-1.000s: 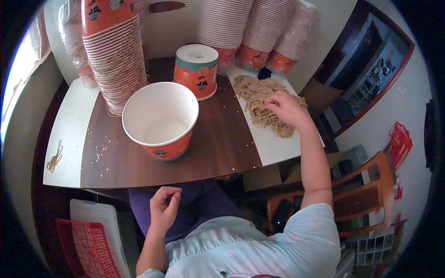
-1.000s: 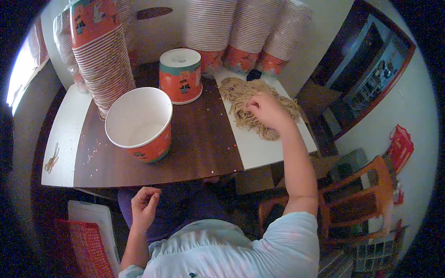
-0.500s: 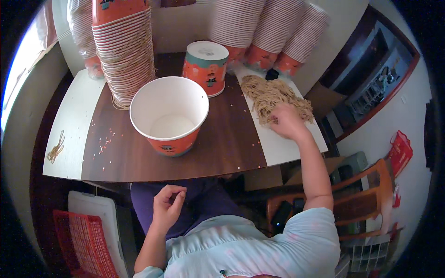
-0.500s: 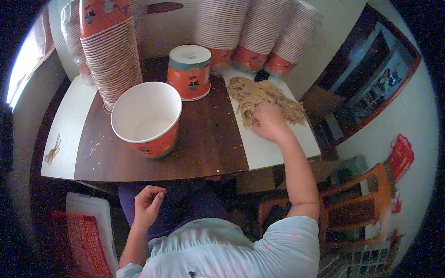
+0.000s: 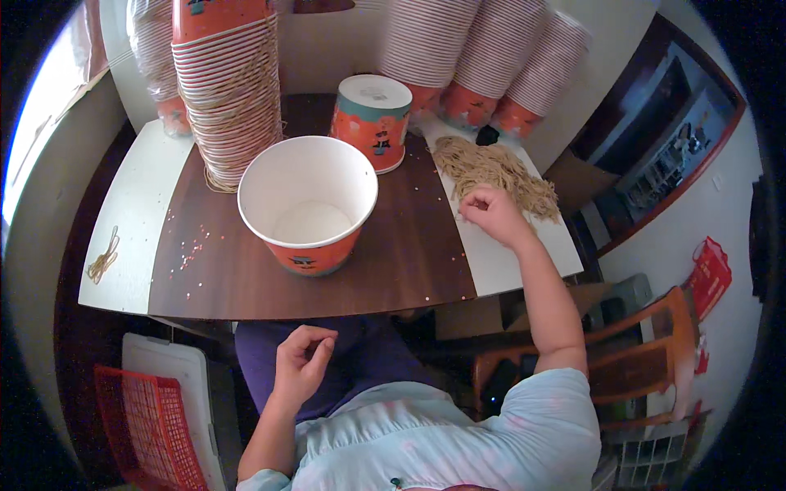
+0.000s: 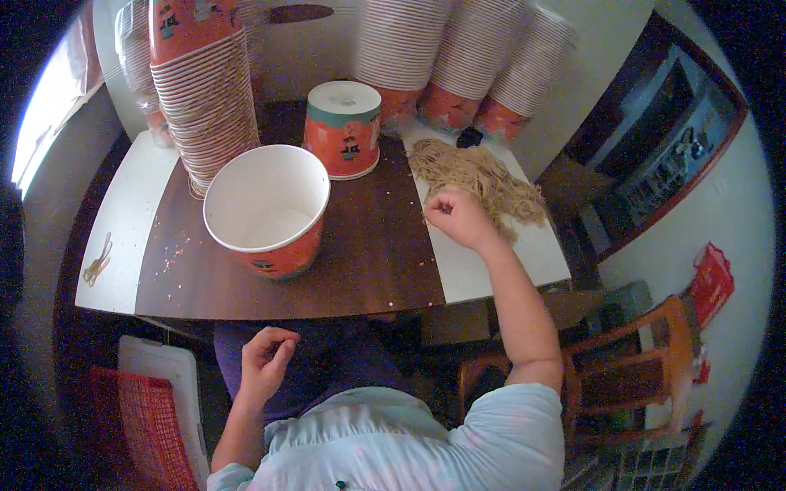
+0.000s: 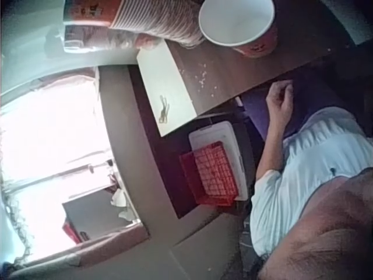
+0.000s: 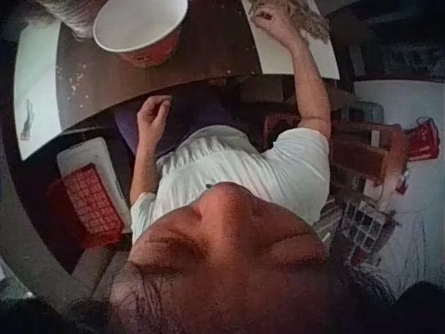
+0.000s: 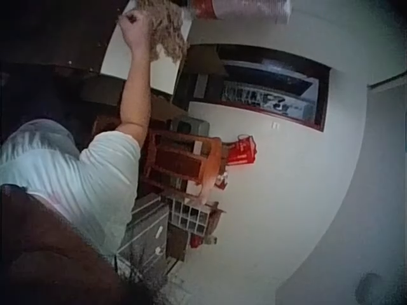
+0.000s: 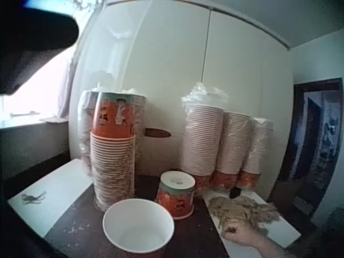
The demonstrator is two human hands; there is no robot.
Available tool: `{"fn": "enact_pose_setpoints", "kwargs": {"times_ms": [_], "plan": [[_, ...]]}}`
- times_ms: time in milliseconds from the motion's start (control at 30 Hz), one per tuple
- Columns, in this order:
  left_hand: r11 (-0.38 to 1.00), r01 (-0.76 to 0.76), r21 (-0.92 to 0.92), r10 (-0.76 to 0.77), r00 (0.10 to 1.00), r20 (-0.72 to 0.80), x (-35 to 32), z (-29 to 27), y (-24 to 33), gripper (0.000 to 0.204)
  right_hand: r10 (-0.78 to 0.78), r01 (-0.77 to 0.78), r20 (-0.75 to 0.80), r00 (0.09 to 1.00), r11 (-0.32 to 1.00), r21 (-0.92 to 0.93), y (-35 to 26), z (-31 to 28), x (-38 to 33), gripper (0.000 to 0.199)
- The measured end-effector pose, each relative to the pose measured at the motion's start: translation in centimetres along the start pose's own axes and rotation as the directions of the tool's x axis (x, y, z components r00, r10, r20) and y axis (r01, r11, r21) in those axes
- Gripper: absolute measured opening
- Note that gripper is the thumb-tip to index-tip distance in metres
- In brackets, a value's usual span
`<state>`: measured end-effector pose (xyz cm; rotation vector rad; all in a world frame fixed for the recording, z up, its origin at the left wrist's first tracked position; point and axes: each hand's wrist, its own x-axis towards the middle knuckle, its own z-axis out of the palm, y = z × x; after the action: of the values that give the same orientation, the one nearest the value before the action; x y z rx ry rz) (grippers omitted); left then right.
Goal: Attaching string handles to paper buckets at a manufacturing workstation.
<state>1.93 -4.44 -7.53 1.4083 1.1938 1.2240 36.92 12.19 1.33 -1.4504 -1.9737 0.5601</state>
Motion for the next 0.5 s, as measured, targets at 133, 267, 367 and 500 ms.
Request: {"fn": "enact_pose_setpoints", "kwargs": {"times_ms": [133, 267, 367, 500], "plan": [[0.998, -0.042, -0.039, 0.044, 0.998, 0.048, 0.6, 0.8, 0.5, 0.007, 0.076, -0.084, 0.060, 0.995, 0.985, 0.152, -1.1, 0.4, -0.3, 0.011], [0.997, 0.022, -0.072, -0.009, 0.983, 0.184, 1.9, 1.7, 2.0, 0.008, 0.102, -0.149, 0.156, 0.982, 0.933, 0.329, -2.4, 1.3, -1.4, 0.014], [0.996, -0.044, -0.081, 0.059, 0.980, 0.191, 2.7, 2.5, 2.3, 0.009, -0.228, 0.234, 0.269, 0.936, 0.972, 0.010, -4.1, 2.2, -2.6, 0.028], [0.991, -0.108, -0.080, 0.121, 0.974, 0.190, 2.7, 3.2, 1.7, 0.010, -0.117, 0.163, 0.344, 0.932, 0.981, -0.109, -4.0, -0.2, -3.8, 0.030]]}}
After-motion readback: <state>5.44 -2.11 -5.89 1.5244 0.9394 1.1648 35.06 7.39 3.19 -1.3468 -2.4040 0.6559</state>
